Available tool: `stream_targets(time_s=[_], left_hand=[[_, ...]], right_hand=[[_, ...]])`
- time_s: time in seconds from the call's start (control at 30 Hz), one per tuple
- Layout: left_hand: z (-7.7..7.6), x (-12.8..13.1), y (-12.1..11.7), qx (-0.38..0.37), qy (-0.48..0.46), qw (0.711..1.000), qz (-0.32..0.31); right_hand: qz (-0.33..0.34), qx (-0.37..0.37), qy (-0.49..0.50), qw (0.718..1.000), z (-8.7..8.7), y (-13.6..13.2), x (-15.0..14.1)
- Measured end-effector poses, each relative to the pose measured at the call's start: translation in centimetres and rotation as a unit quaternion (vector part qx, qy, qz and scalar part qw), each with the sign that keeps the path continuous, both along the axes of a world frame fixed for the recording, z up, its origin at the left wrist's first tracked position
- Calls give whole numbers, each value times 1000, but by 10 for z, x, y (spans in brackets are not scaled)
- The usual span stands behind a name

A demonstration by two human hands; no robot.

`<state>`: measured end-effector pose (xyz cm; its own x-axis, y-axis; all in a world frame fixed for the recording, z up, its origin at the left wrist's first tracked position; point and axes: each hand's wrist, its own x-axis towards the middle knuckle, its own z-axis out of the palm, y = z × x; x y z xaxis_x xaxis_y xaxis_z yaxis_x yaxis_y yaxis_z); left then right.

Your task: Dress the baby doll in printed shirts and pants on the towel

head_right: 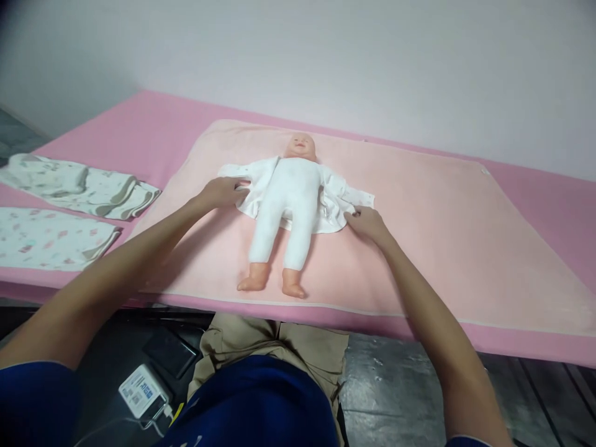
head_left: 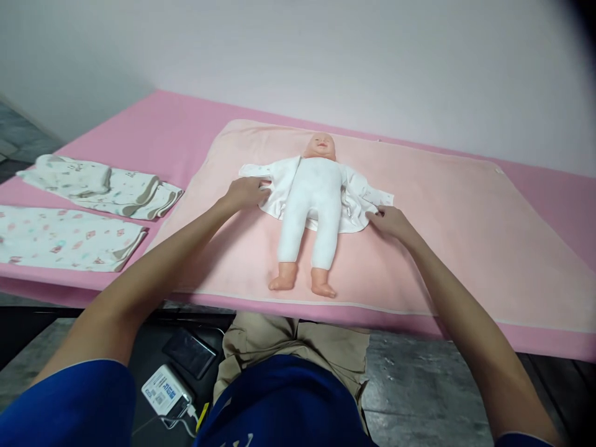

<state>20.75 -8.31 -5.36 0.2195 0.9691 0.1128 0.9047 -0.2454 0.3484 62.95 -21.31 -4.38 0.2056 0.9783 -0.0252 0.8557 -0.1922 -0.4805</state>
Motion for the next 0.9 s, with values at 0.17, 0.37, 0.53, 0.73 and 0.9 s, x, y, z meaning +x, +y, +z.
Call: stream_targets(time_s=[0.17, 0.37, 0.53, 0.73, 0.9], left_hand=[[31, 60, -32, 246, -124, 946, -173], [9, 26, -81, 200, -115, 944, -237], [-14, 20, -91, 95, -109, 975, -169], [5, 46, -103, 98, -193, 969, -118], [1, 8, -115, 151, -138, 967, -154]], right_hand=[[179, 304, 48, 934, 48, 7, -74], [266, 255, 5, 930, 0, -39, -85], [213, 169, 23, 962, -19, -47, -81], [155, 220, 73, 960, 9, -47, -93], [214, 155, 29, 964, 7, -69, -61]])
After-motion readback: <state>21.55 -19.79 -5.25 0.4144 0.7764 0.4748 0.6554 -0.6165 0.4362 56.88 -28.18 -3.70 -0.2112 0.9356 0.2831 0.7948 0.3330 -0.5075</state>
